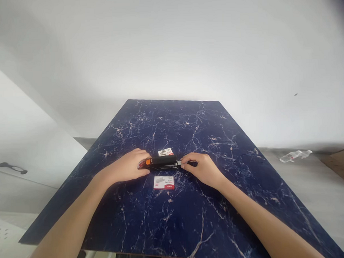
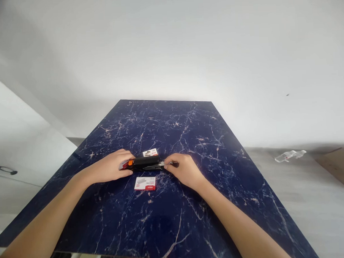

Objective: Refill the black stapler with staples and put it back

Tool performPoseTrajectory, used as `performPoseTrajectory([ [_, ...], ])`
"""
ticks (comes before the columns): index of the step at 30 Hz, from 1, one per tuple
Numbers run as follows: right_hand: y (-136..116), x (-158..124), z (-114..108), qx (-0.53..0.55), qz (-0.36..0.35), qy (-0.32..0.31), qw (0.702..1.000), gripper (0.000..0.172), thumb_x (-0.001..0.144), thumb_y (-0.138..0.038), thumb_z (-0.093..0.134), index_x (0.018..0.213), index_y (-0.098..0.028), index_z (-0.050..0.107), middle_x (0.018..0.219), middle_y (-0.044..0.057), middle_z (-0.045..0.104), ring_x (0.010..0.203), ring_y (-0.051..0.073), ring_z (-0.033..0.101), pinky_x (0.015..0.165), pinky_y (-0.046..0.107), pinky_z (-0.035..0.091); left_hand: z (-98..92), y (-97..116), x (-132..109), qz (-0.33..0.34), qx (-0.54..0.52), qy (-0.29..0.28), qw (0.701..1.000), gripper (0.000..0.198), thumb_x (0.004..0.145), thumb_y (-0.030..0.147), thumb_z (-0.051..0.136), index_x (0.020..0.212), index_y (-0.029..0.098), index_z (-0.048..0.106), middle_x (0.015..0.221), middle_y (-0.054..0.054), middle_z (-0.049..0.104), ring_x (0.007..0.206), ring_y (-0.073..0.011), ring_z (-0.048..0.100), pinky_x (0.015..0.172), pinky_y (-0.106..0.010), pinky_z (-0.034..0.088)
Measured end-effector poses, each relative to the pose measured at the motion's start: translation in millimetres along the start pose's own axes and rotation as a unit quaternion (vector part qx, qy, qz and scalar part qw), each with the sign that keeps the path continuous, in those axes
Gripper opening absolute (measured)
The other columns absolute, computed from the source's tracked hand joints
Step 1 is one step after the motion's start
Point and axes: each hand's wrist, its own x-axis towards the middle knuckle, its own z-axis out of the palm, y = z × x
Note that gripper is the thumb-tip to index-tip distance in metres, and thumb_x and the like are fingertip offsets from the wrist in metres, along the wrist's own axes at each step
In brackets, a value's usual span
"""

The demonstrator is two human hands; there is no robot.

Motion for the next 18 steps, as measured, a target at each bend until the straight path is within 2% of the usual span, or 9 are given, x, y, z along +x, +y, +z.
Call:
performPoseTrajectory([
  [4,-6,-2,-6,-0.065,-0.023,-0.028,0.997,0.015,0.094,-0.023,0.069,0.104,-0.028,0.079,0.122,0.002,0.078,0.111,0.024,0.072,0.1,0.04,0.056,0.3,-1,0,-0.001,0.005,0.003,1.0,0.024,0.093,0.044,0.067,0.109,0.027,0.068,0.109,-0.006,0.068,0.104,-0.0276,0.06,0.082,-0.036,0.047],
  [6,-11,-4,-10,-0.105,-0.03,-0.014,0.994,0.015,0.096,-0.026,0.066,0.105,-0.027,0.079,0.128,0.004,0.075,0.113,0.025,0.071,0.1,0.041,0.056,0.3,-1,0,0.006,0.009,0.003,1.0,0.024,0.092,0.044,0.067,0.109,0.026,0.068,0.109,-0.006,0.068,0.104,-0.0278,0.061,0.083,-0.036,0.047],
  [8,-19,-8,-12,-0.148,-0.005,0.006,0.989,0.018,0.099,-0.028,0.061,0.109,-0.024,0.076,0.12,0.007,0.076,0.103,0.026,0.073,0.09,0.04,0.058,0.8,-2,1,0.011,0.012,0.004,1.0,0.023,0.091,0.043,0.068,0.106,0.025,0.068,0.107,-0.006,0.068,0.102,-0.0275,0.061,0.082,-0.036,0.047],
  [11,-33,-17,-6,-0.19,0.035,-0.008,0.981,0.025,0.1,-0.027,0.056,0.121,-0.022,0.069,0.096,0.008,0.077,0.084,0.027,0.074,0.076,0.039,0.056,3.2,-1,4,0.014,0.02,0.015,1.0,0.019,0.089,0.041,0.07,0.096,0.023,0.067,0.1,-0.006,0.067,0.096,-0.0262,0.062,0.079,-0.035,0.047],
  [14,-49,-26,12,-0.11,0.061,-0.021,0.992,0.043,0.098,-0.026,0.056,0.14,-0.02,0.054,0.092,0.007,0.077,0.078,0.025,0.074,0.076,0.038,0.056,7.0,2,8,0.031,0.025,0.04,0.998,0.013,0.085,0.033,0.072,0.087,0.022,0.065,0.093,-0.004,0.066,0.094,-0.0248,0.062,0.077,-0.034,0.047],
  [16,-56,-31,23,0.013,0.096,-0.028,0.995,0.061,0.096,-0.025,0.057,0.153,-0.019,0.038,0.105,0.009,0.078,0.075,0.021,0.074,0.075,0.036,0.058,9.8,6,10,0.045,0.025,0.058,0.997,0.011,0.081,0.028,0.073,0.084,0.022,0.064,0.089,-0.003,0.066,0.091,-0.0235,0.062,0.075,-0.032,0.046],
  [18,-61,-33,30,0.133,0.125,-0.048,0.982,0.077,0.094,-0.025,0.058,0.162,-0.023,0.023,0.127,0.014,0.074,0.069,0.017,0.072,0.071,0.034,0.06,12.5,9,11,0.056,0.023,0.065,0.996,0.012,0.08,0.028,0.074,0.083,0.022,0.064,0.087,-0.002,0.065,0.085,-0.0219,0.062,0.072,-0.032,0.046],
])
